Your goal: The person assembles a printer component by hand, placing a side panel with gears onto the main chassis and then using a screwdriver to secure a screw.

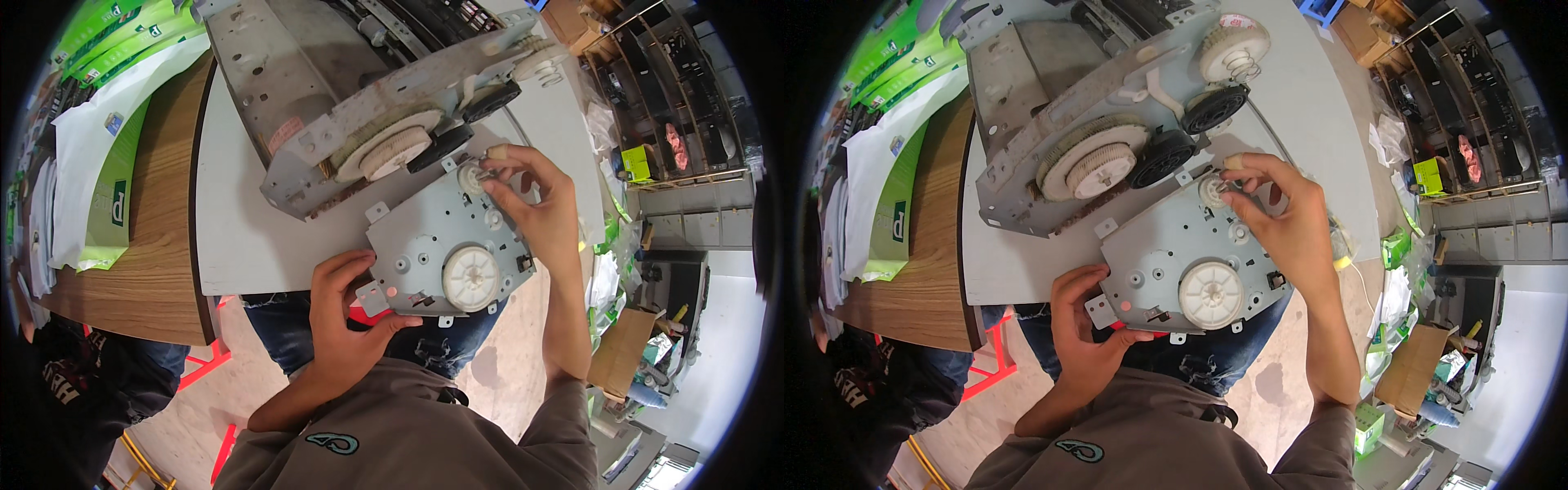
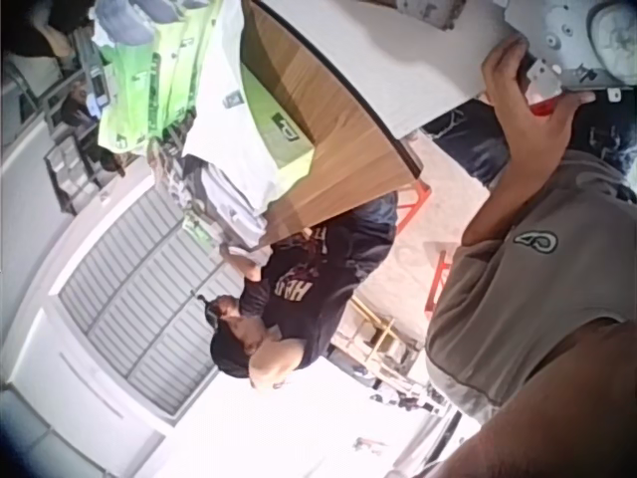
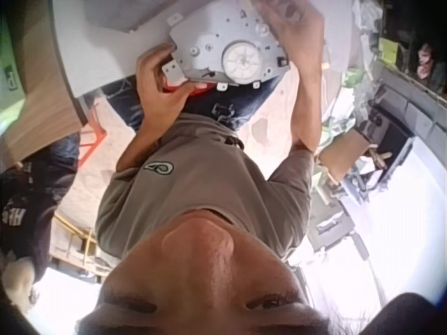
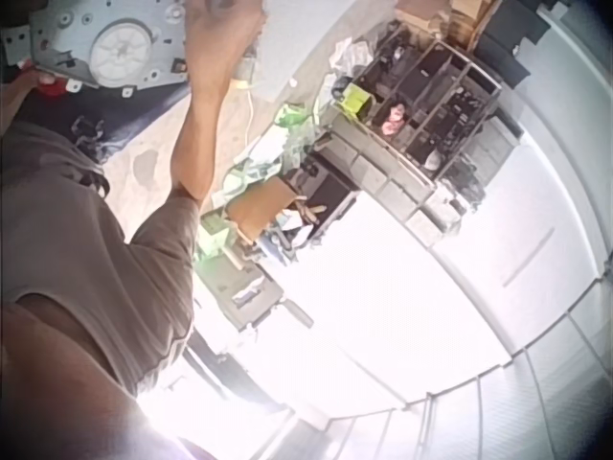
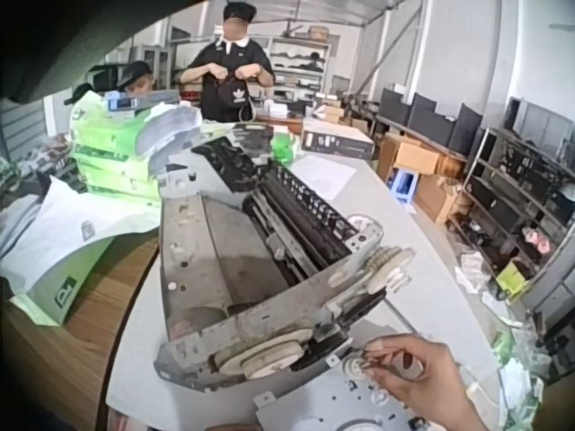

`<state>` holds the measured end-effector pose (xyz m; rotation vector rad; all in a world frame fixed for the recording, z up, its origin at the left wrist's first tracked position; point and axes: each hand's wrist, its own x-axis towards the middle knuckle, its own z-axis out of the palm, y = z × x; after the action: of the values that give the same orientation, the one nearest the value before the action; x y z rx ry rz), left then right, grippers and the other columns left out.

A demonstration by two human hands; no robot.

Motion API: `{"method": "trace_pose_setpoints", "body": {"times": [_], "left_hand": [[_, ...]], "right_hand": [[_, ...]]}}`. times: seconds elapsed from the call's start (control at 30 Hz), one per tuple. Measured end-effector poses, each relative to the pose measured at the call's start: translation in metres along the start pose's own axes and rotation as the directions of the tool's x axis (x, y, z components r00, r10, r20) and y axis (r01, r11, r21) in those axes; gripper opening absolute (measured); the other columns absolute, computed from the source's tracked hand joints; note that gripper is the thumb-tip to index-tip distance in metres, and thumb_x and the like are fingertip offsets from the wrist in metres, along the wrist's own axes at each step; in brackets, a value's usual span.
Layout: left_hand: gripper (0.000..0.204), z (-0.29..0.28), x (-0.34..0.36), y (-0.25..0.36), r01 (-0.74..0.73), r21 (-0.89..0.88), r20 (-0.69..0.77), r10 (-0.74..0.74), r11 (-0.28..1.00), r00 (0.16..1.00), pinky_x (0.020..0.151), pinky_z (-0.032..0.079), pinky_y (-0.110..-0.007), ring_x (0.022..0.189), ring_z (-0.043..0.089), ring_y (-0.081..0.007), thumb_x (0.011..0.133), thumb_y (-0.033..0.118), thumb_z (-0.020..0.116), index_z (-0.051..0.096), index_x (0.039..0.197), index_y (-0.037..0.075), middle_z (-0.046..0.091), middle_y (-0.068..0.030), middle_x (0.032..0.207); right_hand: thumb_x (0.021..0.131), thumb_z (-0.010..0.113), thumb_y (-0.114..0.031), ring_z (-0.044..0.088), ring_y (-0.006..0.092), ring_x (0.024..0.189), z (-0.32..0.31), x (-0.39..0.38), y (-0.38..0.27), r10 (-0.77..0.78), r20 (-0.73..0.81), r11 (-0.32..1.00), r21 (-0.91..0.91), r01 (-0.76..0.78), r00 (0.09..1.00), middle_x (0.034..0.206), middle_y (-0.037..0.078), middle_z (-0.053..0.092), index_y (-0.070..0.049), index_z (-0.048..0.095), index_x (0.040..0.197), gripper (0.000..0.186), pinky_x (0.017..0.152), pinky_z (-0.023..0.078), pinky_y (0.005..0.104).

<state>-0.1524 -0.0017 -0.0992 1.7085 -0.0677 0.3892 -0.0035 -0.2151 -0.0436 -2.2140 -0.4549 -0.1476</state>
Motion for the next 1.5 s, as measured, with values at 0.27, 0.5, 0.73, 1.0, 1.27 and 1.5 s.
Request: {"method": "trace_pose_setpoints", "body": {"times": [0.27, 0.5, 0.73, 1.0, 1.27, 1.5], "left_hand": [[0.08, 0.002, -0.003, 0.001, 0.09, -0.043, -0.003, -0.09, 0.995, 0.996, 0.087, 0.053, -0.033, 0.109, 0.056, -0.0228, 0.061, 0.004, 0.09, 0.048, 0.129, 0.001, 0.045, -0.0125, 0.124], [0.079, 0.001, 0.0, 0.001, -0.02, 0.05, 0.041, 0.018, 0.999, 0.999, 0.086, 0.052, -0.033, 0.108, 0.054, -0.0213, 0.062, 0.003, 0.089, 0.048, 0.129, 0.0, 0.044, -0.0103, 0.124], [0.082, 0.005, -0.005, -0.001, 0.049, 0.076, -0.034, -0.047, 0.996, 0.998, 0.095, 0.043, -0.035, 0.11, 0.052, -0.0217, 0.063, 0.034, 0.09, 0.051, 0.126, -0.001, 0.05, -0.0098, 0.121], [0.076, 0.0, 0.004, 0.008, -0.008, 0.063, 0.037, 0.005, 0.998, 0.999, 0.09, 0.05, -0.035, 0.108, 0.055, -0.0217, 0.061, 0.001, 0.089, 0.049, 0.126, 0.0, 0.048, -0.011, 0.122], [0.076, -0.001, 0.005, 0.01, 0.03, 0.071, 0.014, -0.031, 0.997, 0.999, 0.093, 0.048, -0.035, 0.109, 0.055, -0.0218, 0.063, 0.008, 0.09, 0.049, 0.126, -0.003, 0.049, -0.0113, 0.121], [0.076, -0.001, 0.005, 0.003, 0.074, -0.06, -0.025, -0.075, 0.995, 0.997, 0.094, 0.047, -0.035, 0.109, 0.054, -0.0216, 0.062, 0.009, 0.09, 0.05, 0.125, -0.002, 0.049, -0.0101, 0.118]], "right_hand": [[0.087, 0.068, -0.003, 0.062, 0.0137, 0.09, -0.017, -0.046, 0.008, 0.051, -0.127, 0.987, 0.159, -0.03, 0.991, 0.105, 0.008, 0.07, -0.001, 0.063, 0.116, 0.029, 0.079, 0.048, 0.028], [0.092, 0.06, -0.002, 0.064, 0.0191, 0.099, -0.016, -0.093, 0.009, 0.24, -0.253, 0.95, 0.258, -0.173, 0.937, 0.108, 0.013, 0.069, 0.002, 0.059, 0.119, 0.027, 0.088, 0.05, 0.0314], [0.087, 0.064, 0.001, 0.064, 0.0171, 0.091, -0.023, -0.051, 0.002, 0.029, -0.24, 0.994, 0.111, -0.002, 0.97, 0.102, 0.012, 0.07, 0.001, 0.064, 0.112, 0.026, 0.083, 0.05, 0.0304], [0.094, 0.06, -0.008, 0.065, 0.0197, 0.095, -0.026, -0.097, -0.003, 0.285, -0.169, 0.956, 0.123, -0.266, 0.944, 0.105, 0.015, 0.07, 0.002, 0.058, 0.122, 0.031, 0.087, 0.049, 0.0322], [0.097, 0.057, -0.012, 0.06, 0.021, 0.107, -0.008, -0.111, -0.008, 0.389, -0.278, 0.878, 0.4, -0.263, 0.878, 0.113, 0.015, 0.066, 0.002, 0.054, 0.125, 0.032, 0.095, 0.044, 0.0339], [0.095, 0.058, -0.007, 0.057, 0.0198, 0.109, -0.003, -0.109, -0.012, 0.351, -0.311, 0.873, 0.45, -0.189, 0.883, 0.118, 0.015, 0.063, 0.004, 0.052, 0.124, 0.031, 0.097, 0.043, 0.0336]]}}
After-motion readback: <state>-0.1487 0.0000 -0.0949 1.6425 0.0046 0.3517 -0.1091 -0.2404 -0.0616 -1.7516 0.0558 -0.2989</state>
